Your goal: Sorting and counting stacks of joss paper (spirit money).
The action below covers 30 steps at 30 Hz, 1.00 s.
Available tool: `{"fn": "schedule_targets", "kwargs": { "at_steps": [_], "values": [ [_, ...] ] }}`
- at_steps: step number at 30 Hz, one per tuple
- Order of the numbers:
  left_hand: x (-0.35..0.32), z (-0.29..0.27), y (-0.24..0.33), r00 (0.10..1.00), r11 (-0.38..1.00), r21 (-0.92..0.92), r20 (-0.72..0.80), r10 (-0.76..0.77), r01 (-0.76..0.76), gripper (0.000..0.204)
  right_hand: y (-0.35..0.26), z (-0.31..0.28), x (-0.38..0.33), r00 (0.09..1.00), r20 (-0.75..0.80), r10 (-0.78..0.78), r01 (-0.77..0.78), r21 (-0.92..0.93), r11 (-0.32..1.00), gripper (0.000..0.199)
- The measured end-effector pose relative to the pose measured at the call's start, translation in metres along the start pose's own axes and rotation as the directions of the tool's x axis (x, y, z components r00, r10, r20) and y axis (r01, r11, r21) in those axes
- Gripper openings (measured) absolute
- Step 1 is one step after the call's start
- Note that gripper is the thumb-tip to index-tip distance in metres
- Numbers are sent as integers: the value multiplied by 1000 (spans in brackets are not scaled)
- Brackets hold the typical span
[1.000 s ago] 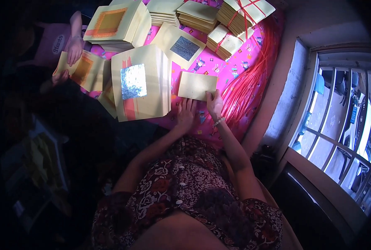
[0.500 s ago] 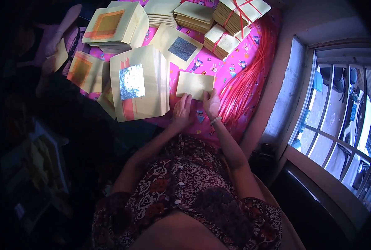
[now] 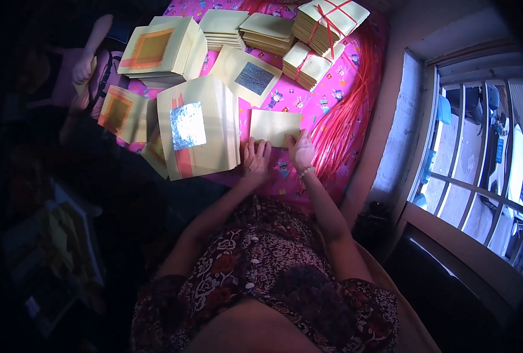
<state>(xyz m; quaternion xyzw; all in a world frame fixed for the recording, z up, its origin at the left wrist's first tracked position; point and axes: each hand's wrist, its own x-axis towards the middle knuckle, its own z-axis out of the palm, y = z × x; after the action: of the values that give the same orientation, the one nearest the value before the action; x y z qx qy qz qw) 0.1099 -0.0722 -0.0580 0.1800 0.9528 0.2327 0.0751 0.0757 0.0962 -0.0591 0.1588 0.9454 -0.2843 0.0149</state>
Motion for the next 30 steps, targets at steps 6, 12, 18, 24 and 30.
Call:
{"fn": "schedule_targets", "kwargs": {
  "at_steps": [6, 12, 18, 24, 30],
  "values": [
    [-1, -6, 1, 1000, 1000, -12, 9, 17, -17, 74, -4, -8, -6, 957, -15, -289, 288, -39, 957, 28],
    [-7, 20, -8, 992, 996, -25, -91, 85, -88, 81, -3, 17, -3, 900, 179, -398, 422, -125, 898, 18],
    [-4, -7, 0, 999, 981, -193, -19, -27, 23, 76, 2, 17, 1, 888, 256, -383, 425, -136, 895, 22],
    [4, -10, 5, 995, 988, -122, -4, -101, 99, 64, -3, 7, 9, 885, 360, -295, 351, -100, 931, 21],
    [-41, -88, 22, 996, 871, -484, -8, 85, -78, 47, -67, -60, 8, 835, 213, -508, 497, 107, 861, 13]
  ]
}}
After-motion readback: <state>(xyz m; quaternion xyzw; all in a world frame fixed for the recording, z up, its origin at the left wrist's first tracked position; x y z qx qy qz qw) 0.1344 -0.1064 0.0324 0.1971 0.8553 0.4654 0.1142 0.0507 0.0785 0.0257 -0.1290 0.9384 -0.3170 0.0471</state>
